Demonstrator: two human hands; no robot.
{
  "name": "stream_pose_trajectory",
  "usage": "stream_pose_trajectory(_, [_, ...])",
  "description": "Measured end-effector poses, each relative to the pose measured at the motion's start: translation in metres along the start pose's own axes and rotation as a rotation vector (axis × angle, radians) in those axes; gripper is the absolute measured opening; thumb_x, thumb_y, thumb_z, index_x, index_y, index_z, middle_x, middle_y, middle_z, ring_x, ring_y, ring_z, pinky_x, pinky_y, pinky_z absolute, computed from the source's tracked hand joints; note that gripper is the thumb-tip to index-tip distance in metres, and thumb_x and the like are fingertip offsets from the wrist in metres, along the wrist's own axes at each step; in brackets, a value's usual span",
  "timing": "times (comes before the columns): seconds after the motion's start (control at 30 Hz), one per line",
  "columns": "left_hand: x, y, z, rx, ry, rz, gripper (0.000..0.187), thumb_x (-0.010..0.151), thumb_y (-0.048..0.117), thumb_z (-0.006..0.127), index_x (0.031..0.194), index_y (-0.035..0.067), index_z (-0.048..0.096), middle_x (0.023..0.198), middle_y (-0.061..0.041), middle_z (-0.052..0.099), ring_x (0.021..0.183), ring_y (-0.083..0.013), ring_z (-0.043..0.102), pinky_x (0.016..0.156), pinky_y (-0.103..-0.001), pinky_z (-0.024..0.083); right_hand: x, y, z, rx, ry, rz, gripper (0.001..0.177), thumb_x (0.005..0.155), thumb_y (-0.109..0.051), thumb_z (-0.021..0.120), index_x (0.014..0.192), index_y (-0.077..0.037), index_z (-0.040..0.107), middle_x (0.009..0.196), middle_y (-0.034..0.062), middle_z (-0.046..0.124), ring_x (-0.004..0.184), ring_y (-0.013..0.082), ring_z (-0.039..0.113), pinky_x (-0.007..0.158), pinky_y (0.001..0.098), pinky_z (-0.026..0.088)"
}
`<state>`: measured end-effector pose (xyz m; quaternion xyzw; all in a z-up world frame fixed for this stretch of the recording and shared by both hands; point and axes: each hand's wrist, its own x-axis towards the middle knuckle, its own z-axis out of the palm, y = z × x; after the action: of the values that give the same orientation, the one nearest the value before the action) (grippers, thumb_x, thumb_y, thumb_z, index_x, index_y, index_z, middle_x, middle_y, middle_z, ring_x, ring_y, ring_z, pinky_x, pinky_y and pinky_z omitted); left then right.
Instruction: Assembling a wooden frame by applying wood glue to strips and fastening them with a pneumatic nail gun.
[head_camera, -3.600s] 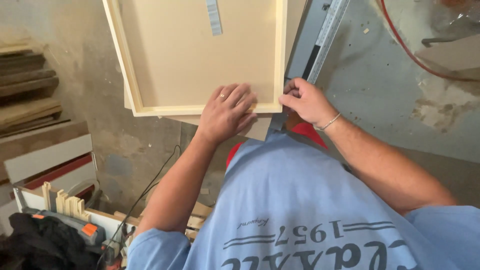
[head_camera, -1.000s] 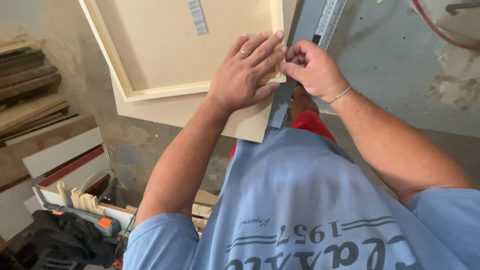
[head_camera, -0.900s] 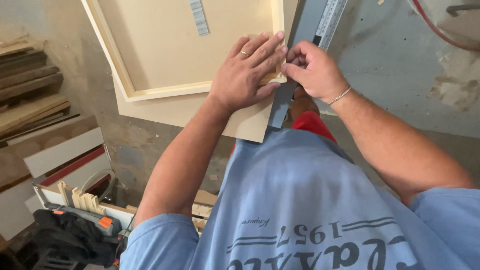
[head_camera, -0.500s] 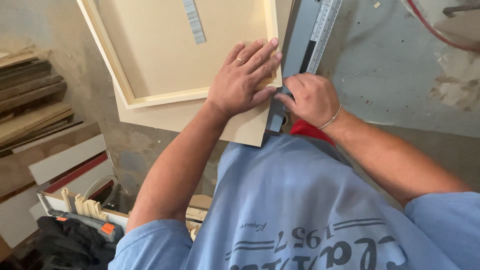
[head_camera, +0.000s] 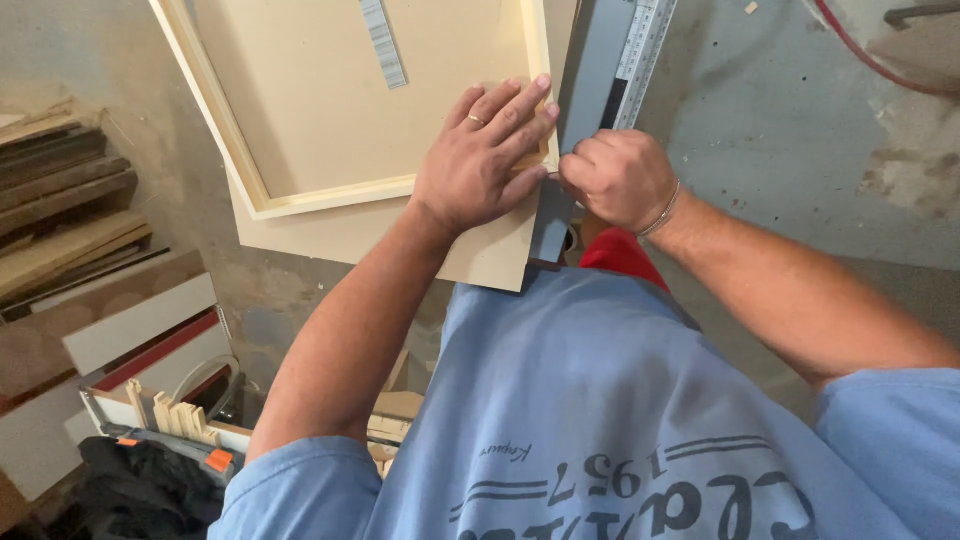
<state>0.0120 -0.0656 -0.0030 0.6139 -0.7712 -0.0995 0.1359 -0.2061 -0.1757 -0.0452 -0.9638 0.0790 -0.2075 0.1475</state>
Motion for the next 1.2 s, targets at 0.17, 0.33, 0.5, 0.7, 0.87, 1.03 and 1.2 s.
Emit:
stream_pose_trajectory(0.17, [0.001, 0.001, -0.002, 0.012, -0.043, 0.010, 0.066, 0.103, 0.055, 0.064, 0.153, 0.012, 0.053, 0.164, -0.008, 0.038, 0.145, -0.0341, 0.049, 0.118, -0.054, 0.039, -0.002, 0.005, 0.004, 0.105, -0.016, 0.042, 0.036, 0.107, -0.020, 0.063, 0.075, -0.009, 0.049, 0.068, 0.0062, 0.049, 0.059, 0.0273, 0.050, 0.051, 0.0406, 0.040])
stream_pose_trajectory(0.33, [0.001, 0.000, -0.001, 0.004, 0.001, 0.012, 0.060, 0.109, 0.056, 0.055, 0.150, 0.012, 0.057, 0.162, -0.008, 0.041, 0.143, -0.0339, 0.052, 0.116, -0.054, 0.041, 0.001, 0.013, 0.002, 0.176, -0.069, -0.002, 0.040, 0.108, -0.025, 0.067, 0.075, -0.009, 0.051, 0.071, 0.0055, 0.056, 0.063, 0.0274, 0.055, 0.054, 0.0408, 0.043])
stream_pose_trajectory(0.5, [0.001, -0.001, 0.000, 0.009, -0.008, 0.011, 0.061, 0.109, 0.057, 0.054, 0.151, 0.012, 0.056, 0.162, -0.008, 0.040, 0.143, -0.0337, 0.052, 0.117, -0.054, 0.040, 0.000, 0.012, 0.003, 0.200, -0.097, 0.037, 0.039, 0.106, -0.024, 0.068, 0.075, -0.010, 0.050, 0.069, 0.0050, 0.054, 0.063, 0.0273, 0.054, 0.054, 0.0412, 0.042])
stream_pose_trajectory(0.7, [0.000, -0.001, 0.001, 0.008, -0.005, 0.015, 0.060, 0.108, 0.055, 0.056, 0.151, 0.012, 0.056, 0.162, -0.007, 0.040, 0.142, -0.0340, 0.052, 0.117, -0.054, 0.040, -0.002, 0.011, 0.002, 0.153, -0.146, 0.038, 0.040, 0.105, -0.032, 0.069, 0.078, -0.010, 0.050, 0.072, 0.0056, 0.056, 0.064, 0.0276, 0.056, 0.055, 0.0425, 0.045])
stream_pose_trajectory(0.87, [0.002, 0.001, -0.006, -0.019, -0.026, 0.034, 0.061, 0.106, 0.051, 0.060, 0.150, 0.010, 0.055, 0.162, -0.009, 0.042, 0.143, -0.0348, 0.051, 0.117, -0.054, 0.039, -0.011, 0.002, 0.011, 0.419, -0.309, 0.348, 0.018, 0.092, -0.022, 0.069, 0.094, -0.007, 0.060, 0.078, 0.0106, 0.063, 0.068, 0.0324, 0.060, 0.057, 0.0474, 0.048])
stream_pose_trajectory(1.03, [0.007, 0.001, -0.007, -0.041, 0.056, 0.072, 0.057, 0.107, 0.047, 0.061, 0.147, 0.008, 0.056, 0.159, -0.014, 0.045, 0.139, -0.0371, 0.055, 0.113, -0.054, 0.043, -0.012, -0.037, 0.022, 1.094, 0.105, 1.228, 0.015, 0.096, -0.006, 0.061, 0.109, -0.007, 0.070, 0.090, 0.0026, 0.077, 0.072, 0.0115, 0.070, 0.070, 0.0242, 0.058])
stream_pose_trajectory(1.2, [0.005, -0.003, 0.013, 0.009, 0.137, 0.057, 0.061, 0.098, 0.054, 0.065, 0.144, 0.015, 0.062, 0.154, -0.011, 0.054, 0.133, -0.0340, 0.057, 0.112, -0.053, 0.042, -0.020, -0.070, 0.029, 0.993, 0.272, 1.207, 0.028, 0.095, -0.012, 0.063, 0.118, -0.021, 0.077, 0.090, 0.0032, 0.080, 0.087, 0.0151, 0.078, 0.076, 0.0270, 0.061])
